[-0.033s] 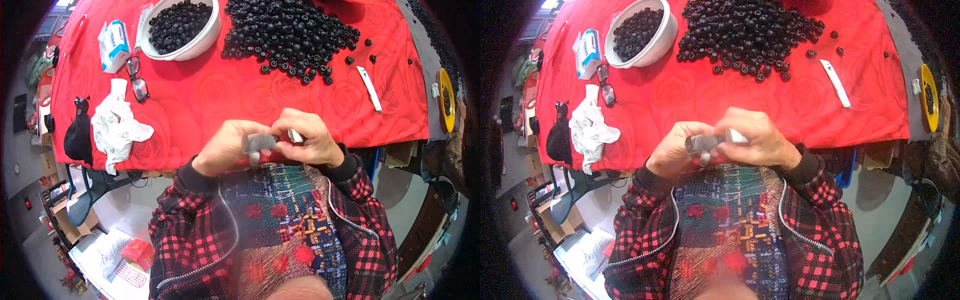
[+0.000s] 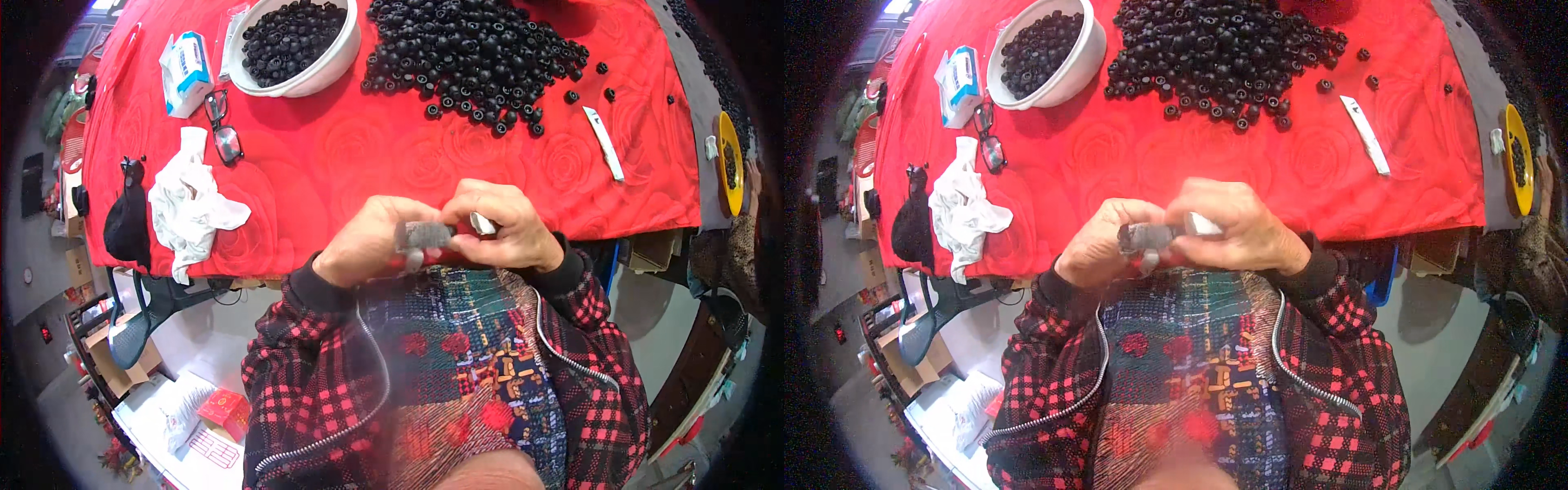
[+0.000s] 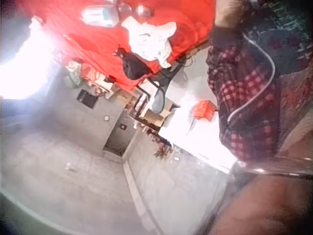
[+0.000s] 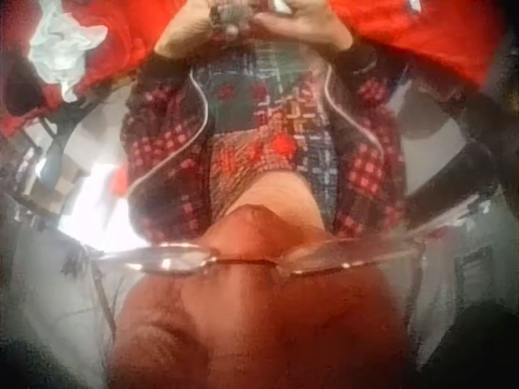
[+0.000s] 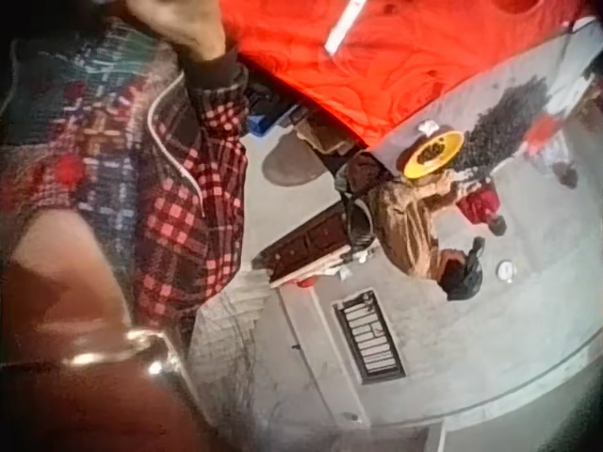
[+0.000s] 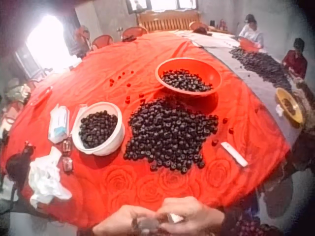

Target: The person sits at a table and repeatedly picks up small black olives, using a small white tool to remove the pits. The pitted olives are placed into a white bowl while the pits are discarded onto the red tablecloth.

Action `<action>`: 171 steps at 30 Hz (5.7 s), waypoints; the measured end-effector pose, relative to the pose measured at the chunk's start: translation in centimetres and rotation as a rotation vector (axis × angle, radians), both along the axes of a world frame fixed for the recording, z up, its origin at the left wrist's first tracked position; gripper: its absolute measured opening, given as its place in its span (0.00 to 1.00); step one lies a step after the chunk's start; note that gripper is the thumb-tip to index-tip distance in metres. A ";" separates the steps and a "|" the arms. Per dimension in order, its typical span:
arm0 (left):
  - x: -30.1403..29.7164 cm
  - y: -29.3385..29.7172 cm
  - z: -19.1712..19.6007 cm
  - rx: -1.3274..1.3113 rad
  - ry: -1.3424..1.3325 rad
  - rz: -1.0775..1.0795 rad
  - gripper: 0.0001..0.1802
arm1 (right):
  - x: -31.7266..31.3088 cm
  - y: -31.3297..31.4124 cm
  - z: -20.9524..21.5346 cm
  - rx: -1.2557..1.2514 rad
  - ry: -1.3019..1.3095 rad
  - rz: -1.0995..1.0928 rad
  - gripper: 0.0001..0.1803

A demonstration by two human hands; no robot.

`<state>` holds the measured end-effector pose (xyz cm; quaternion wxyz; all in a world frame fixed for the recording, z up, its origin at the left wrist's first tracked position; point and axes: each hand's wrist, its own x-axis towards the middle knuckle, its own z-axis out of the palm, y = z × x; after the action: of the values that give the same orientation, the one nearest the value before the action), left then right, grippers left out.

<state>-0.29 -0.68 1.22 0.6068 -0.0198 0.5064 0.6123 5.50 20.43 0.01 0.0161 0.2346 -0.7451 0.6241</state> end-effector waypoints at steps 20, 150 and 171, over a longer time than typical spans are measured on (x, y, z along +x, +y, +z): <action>1.6 1.5 0.1 0.267 -0.089 0.309 0.09 | 0.4 -0.5 0.6 0.078 0.251 -0.320 0.13; 0.2 2.0 -1.6 0.253 0.136 0.268 0.14 | -1.2 2.2 -0.9 0.065 -0.117 -0.089 0.09; 0.4 2.5 -0.8 0.059 0.272 0.493 0.10 | -0.3 2.4 1.4 -0.041 -0.350 -0.155 0.09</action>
<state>0.09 1.87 0.37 0.3664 -0.0426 0.5450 0.7529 5.23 22.82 1.39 -0.0610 0.0637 -0.7395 0.6673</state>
